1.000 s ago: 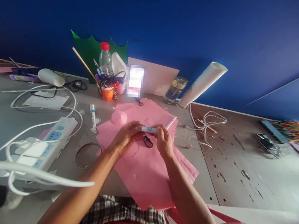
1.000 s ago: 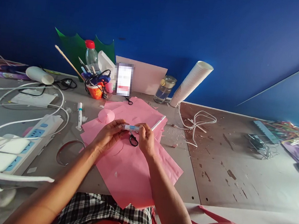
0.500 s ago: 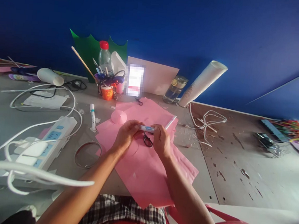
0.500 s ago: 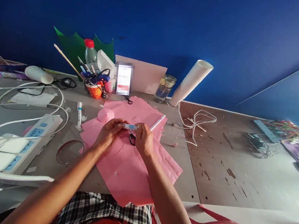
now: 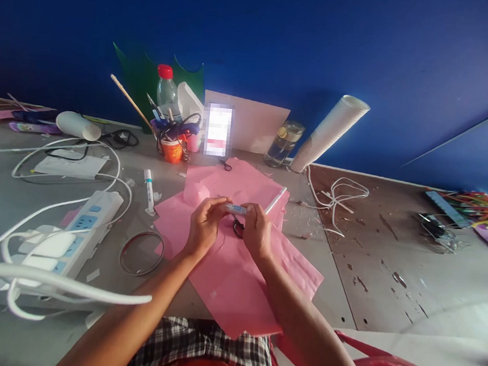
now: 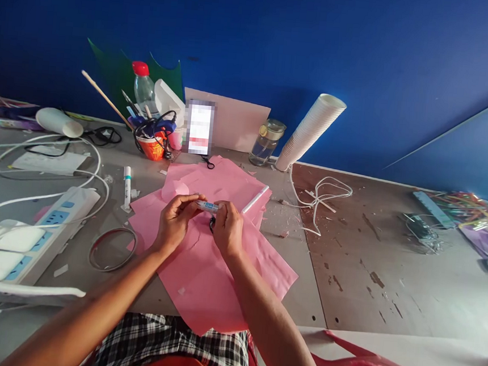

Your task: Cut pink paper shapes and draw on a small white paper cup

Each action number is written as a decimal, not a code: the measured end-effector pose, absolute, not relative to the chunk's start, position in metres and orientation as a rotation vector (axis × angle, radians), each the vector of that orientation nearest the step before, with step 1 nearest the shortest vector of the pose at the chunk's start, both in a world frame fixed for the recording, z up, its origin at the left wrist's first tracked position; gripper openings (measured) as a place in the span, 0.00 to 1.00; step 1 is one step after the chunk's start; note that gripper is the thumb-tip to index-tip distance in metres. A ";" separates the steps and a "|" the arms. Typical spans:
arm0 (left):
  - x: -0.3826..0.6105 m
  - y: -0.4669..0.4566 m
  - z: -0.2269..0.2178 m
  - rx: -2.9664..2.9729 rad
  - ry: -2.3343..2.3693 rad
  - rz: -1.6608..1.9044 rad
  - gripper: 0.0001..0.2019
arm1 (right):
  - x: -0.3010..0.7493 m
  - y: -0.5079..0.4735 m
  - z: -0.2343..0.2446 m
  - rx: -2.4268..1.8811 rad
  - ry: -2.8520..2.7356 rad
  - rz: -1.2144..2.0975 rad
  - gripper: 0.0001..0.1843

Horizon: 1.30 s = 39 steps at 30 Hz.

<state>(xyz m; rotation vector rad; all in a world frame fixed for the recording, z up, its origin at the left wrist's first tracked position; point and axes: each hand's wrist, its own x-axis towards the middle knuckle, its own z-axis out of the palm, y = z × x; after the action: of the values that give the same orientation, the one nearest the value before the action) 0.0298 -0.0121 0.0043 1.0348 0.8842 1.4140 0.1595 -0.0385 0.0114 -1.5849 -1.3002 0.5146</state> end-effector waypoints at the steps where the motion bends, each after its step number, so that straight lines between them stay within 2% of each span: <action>1: 0.030 -0.013 0.003 1.054 0.886 1.411 0.16 | 0.160 -0.038 0.011 -1.587 -1.288 0.543 0.19; 16: 0.030 -0.026 -0.005 1.530 1.049 1.542 0.13 | 0.148 -0.042 0.012 -1.588 -1.156 0.610 0.20; 20: 0.018 -0.012 -0.001 1.842 1.070 1.517 0.18 | 0.164 -0.036 0.015 -1.459 -1.123 0.638 0.23; 23: -0.001 0.008 -0.004 1.949 1.333 1.640 0.21 | 0.179 -0.028 0.012 -1.453 -1.005 0.480 0.21; 27: -0.019 0.023 -0.013 2.023 1.756 1.324 0.22 | 0.195 -0.016 -0.002 -1.605 -1.135 0.201 0.16; 31: -0.020 0.018 -0.018 2.082 1.865 0.970 0.26 | 0.199 -0.005 -0.017 -1.695 -1.313 -0.016 0.14; 34: -0.018 0.014 -0.017 2.112 1.870 0.897 0.28 | 0.197 0.000 -0.022 -1.735 -1.399 -0.077 0.13; 39: -0.016 0.015 -0.014 2.130 1.867 0.811 0.29 | 0.190 -0.003 -0.019 -1.689 -1.494 -0.174 0.17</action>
<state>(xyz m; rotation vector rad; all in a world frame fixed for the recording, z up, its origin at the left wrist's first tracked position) -0.0161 0.0152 -0.0139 2.1302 1.8673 0.8107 0.1897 -0.0031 -0.0194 -1.6893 -1.4942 -0.1740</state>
